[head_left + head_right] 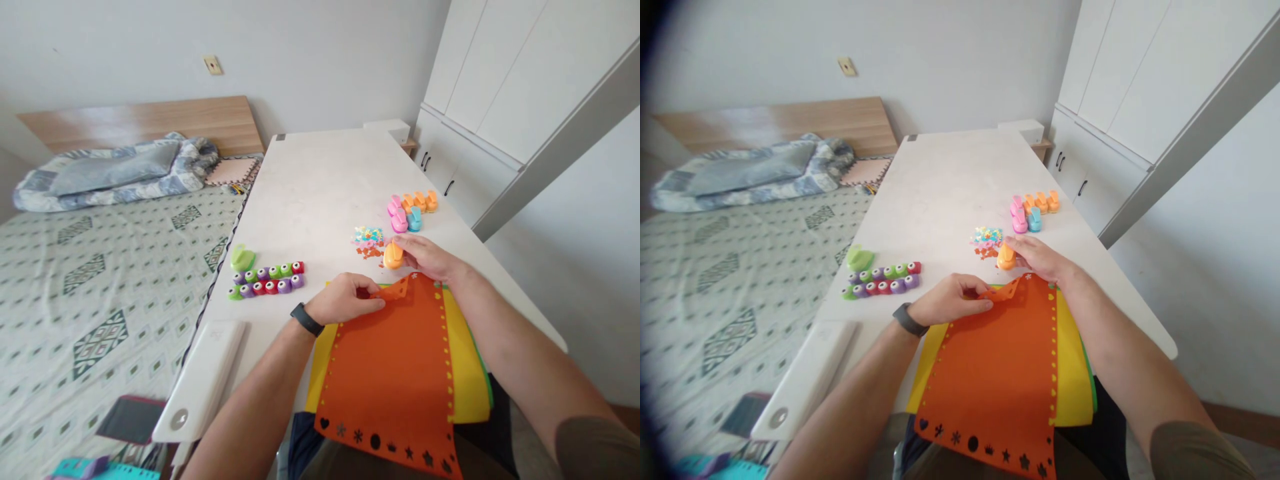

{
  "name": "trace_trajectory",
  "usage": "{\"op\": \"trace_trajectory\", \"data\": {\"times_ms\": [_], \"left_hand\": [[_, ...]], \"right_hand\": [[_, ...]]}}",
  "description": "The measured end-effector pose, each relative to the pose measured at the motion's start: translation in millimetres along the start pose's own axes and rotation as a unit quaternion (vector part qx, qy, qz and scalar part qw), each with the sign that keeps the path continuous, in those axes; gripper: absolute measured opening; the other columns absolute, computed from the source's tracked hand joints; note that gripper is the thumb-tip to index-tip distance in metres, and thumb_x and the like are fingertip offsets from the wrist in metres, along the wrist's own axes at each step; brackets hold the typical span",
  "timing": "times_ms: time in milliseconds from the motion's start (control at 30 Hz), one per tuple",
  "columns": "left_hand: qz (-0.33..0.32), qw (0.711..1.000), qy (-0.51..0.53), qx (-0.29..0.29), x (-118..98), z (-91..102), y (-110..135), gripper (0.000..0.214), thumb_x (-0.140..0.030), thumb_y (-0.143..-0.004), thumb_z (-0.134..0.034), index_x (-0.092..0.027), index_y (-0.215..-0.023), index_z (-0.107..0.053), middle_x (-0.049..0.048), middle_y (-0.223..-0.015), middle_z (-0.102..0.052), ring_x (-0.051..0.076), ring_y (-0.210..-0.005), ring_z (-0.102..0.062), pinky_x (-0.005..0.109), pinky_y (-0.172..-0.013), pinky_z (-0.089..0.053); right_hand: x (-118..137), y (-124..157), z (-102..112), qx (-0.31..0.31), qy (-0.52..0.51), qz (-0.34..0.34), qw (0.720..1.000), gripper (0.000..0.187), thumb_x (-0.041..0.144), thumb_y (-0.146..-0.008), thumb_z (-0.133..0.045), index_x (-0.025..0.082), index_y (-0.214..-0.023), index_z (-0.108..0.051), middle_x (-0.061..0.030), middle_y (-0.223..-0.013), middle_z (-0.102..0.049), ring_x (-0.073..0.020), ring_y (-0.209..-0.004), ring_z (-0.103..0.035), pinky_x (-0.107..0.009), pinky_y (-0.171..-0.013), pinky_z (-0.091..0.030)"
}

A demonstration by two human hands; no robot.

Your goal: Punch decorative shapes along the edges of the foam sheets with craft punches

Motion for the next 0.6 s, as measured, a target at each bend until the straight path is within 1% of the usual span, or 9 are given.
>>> {"op": "trace_trajectory", "data": {"times_ms": [67,100,200,267,333,400,467,533,600], "left_hand": [[-0.002,1.0,-0.001,-0.004,0,0.8,0,0.028,-0.041,-0.084,-0.068,-0.014,-0.081,-0.069,0.0008,-0.072,-0.063,0.011,-0.063,-0.05,0.023,-0.057,-0.037],[-0.002,1.0,0.0,-0.005,0,1.1,0,0.028,-0.042,-0.084,-0.068,-0.014,-0.081,-0.069,0.0006,-0.072,-0.062,0.01,-0.062,-0.05,0.023,-0.057,-0.037],[-0.002,1.0,0.004,-0.002,0,0.7,0,0.028,-0.042,-0.085,-0.068,-0.014,-0.082,-0.07,0.0001,-0.07,-0.061,0.01,-0.061,-0.048,0.024,-0.056,-0.036],[0.0,1.0,0.005,0.0,0,0.3,0,0.029,-0.042,-0.084,-0.068,-0.014,-0.082,-0.069,-0.0002,-0.069,-0.06,0.01,-0.061,-0.047,0.024,-0.056,-0.036],[0.003,1.0,0.004,-0.001,0,0.3,0,0.029,-0.043,-0.084,-0.068,-0.014,-0.081,-0.069,-0.0006,-0.068,-0.059,0.01,-0.06,-0.046,0.024,-0.055,-0.036],[0.004,1.0,0.002,-0.005,0,1.1,0,0.029,-0.044,-0.083,-0.068,-0.014,-0.081,-0.069,-0.0009,-0.067,-0.058,0.01,-0.059,-0.046,0.023,-0.054,-0.035],[0.003,1.0,0.0,-0.008,0,2.0,0,0.029,-0.044,-0.083,-0.068,-0.014,-0.081,-0.07,-0.0009,-0.067,-0.058,0.01,-0.059,-0.045,0.023,-0.054,-0.034],[0.002,1.0,0.002,-0.006,0,2.0,0,0.029,-0.043,-0.084,-0.068,-0.014,-0.082,-0.071,-0.0005,-0.068,-0.059,0.01,-0.059,-0.046,0.023,-0.054,-0.035],[0.0,1.0,0.003,-0.001,0,1.4,0,0.029,-0.043,-0.084,-0.068,-0.014,-0.083,-0.071,-0.0002,-0.068,-0.059,0.01,-0.059,-0.046,0.023,-0.054,-0.035]], "right_hand": [[7,-5,1,-0.02,-0.019,0.038,0.999,0.035,0.057,-0.088,-0.069,0.023,-0.091,-0.072,-0.0048,-0.098,-0.076,-0.0216,-0.093,-0.071,-0.035,-0.082,-0.059],[7,-6,1,-0.018,-0.026,0.04,0.999,0.036,0.058,-0.088,-0.068,0.023,-0.091,-0.071,-0.0049,-0.099,-0.076,-0.022,-0.093,-0.071,-0.036,-0.083,-0.059],[-3,-5,-10,0.045,-0.025,-0.02,0.998,0.037,0.06,-0.087,-0.067,0.023,-0.093,-0.072,-0.0059,-0.095,-0.076,-0.0243,-0.087,-0.072,-0.041,-0.079,-0.06],[-10,-4,-17,0.08,-0.006,-0.052,0.995,0.038,0.06,-0.087,-0.068,0.023,-0.091,-0.072,-0.0059,-0.091,-0.075,-0.0243,-0.084,-0.071,-0.041,-0.076,-0.06],[-6,-7,-17,0.065,0.001,-0.025,0.998,0.039,0.061,-0.086,-0.068,0.023,-0.089,-0.071,-0.005,-0.09,-0.075,-0.0229,-0.085,-0.07,-0.039,-0.078,-0.059],[5,-11,-11,0.023,-0.008,0.028,0.999,0.041,0.064,-0.086,-0.067,0.023,-0.087,-0.07,-0.004,-0.09,-0.074,-0.0215,-0.086,-0.069,-0.036,-0.08,-0.058],[13,-11,-7,-0.003,-0.02,0.054,0.998,0.042,0.066,-0.085,-0.066,0.024,-0.086,-0.07,-0.0037,-0.09,-0.074,-0.0213,-0.086,-0.069,-0.036,-0.081,-0.057],[12,-9,-10,0.015,-0.03,0.031,0.999,0.043,0.066,-0.085,-0.066,0.024,-0.088,-0.07,-0.0043,-0.09,-0.074,-0.0224,-0.085,-0.07,-0.039,-0.081,-0.057],[3,-3,-20,0.067,-0.027,-0.022,0.997,0.042,0.064,-0.087,-0.066,0.023,-0.092,-0.071,-0.0054,-0.089,-0.074,-0.0238,-0.082,-0.071,-0.041,-0.079,-0.058]]}}
Point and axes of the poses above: each hand's wrist, its own y-axis away from the middle knuckle, its own z-axis out of the back of the hand, x = y × z, the point moved 9 cm from there along -y, towards the middle knuckle
